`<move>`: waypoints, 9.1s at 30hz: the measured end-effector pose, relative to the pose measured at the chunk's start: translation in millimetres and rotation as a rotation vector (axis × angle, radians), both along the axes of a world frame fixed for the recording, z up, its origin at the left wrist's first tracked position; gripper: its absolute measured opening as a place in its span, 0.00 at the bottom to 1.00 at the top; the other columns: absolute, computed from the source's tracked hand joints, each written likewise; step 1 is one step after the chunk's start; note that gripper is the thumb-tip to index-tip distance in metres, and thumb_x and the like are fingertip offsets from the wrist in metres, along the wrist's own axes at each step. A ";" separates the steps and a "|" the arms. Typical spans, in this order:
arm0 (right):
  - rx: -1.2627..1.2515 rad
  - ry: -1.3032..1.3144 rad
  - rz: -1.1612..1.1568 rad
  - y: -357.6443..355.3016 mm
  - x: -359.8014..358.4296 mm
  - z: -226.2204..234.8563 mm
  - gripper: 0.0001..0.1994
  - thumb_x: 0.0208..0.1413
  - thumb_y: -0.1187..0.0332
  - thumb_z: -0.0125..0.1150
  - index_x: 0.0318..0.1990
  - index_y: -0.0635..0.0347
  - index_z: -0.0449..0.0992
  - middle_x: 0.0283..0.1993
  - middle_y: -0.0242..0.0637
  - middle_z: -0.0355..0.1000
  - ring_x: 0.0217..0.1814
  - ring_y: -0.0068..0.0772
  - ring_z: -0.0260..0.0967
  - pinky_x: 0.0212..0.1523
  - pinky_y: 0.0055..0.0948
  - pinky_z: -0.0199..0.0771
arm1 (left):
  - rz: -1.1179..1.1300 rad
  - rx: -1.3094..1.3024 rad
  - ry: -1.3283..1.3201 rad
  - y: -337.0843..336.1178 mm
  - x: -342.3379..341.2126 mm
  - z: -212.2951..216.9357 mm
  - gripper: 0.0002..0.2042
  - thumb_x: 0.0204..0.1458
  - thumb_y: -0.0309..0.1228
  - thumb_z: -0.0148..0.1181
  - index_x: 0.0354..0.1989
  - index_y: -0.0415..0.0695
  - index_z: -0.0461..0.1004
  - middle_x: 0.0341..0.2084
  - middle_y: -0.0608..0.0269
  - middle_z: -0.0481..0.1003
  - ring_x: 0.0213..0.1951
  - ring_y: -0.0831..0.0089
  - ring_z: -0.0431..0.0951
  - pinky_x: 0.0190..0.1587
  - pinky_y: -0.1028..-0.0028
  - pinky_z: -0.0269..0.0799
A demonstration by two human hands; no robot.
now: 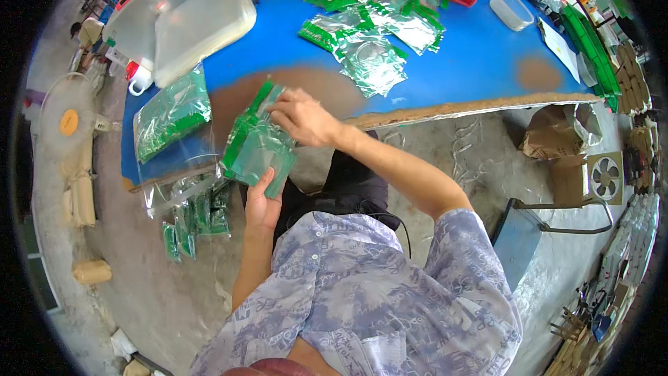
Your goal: The person gathers and counts small packets from the table into a stack by hand and inserts the stack into a clear plastic bag.
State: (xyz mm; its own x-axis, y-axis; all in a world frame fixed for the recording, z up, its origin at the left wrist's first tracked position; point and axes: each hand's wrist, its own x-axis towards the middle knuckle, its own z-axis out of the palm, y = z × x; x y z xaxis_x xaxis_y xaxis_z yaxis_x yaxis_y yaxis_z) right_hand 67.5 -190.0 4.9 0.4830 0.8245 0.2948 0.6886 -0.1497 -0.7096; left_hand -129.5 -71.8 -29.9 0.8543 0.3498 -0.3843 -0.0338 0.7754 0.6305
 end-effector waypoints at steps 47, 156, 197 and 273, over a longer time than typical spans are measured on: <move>0.263 -0.481 -0.897 4.6 103.1 -5.7 0.20 0.54 0.58 0.69 0.43 0.68 0.76 0.38 0.50 0.75 0.49 0.54 0.71 0.54 0.46 0.70 | -0.153 -0.056 -0.100 2.1 6.3 -1.7 0.22 0.58 0.24 0.60 0.62 0.43 0.66 0.55 0.59 0.72 0.56 0.63 0.75 0.57 0.60 0.75; -0.225 -0.453 0.019 -44.8 -3.8 4.6 0.40 0.42 0.58 0.73 0.64 0.60 0.66 0.66 0.51 0.61 0.70 0.55 0.56 0.69 0.52 0.56 | 0.024 -0.074 -0.152 57.6 -45.0 -31.5 0.28 0.51 0.21 0.62 0.62 0.38 0.65 0.55 0.59 0.73 0.59 0.62 0.73 0.64 0.60 0.68; 0.188 0.188 -0.199 3.1 16.2 -18.0 0.39 0.50 0.75 0.74 0.68 0.64 0.58 0.65 0.43 0.64 0.66 0.38 0.62 0.66 0.39 0.63 | -0.137 1.218 -0.363 64.5 113.2 22.3 0.61 0.34 0.41 0.83 0.72 0.37 0.42 0.67 0.43 0.54 0.71 0.53 0.51 0.72 0.60 0.47; 0.011 0.822 -0.207 -42.2 -36.6 14.7 0.08 0.62 0.69 0.60 0.39 0.65 0.74 0.30 0.28 0.73 0.34 0.13 0.69 0.32 0.21 0.69 | -0.202 -0.014 -0.166 30.3 -3.9 -16.3 0.37 0.39 0.23 0.70 0.64 0.39 0.63 0.55 0.61 0.73 0.57 0.66 0.73 0.60 0.65 0.70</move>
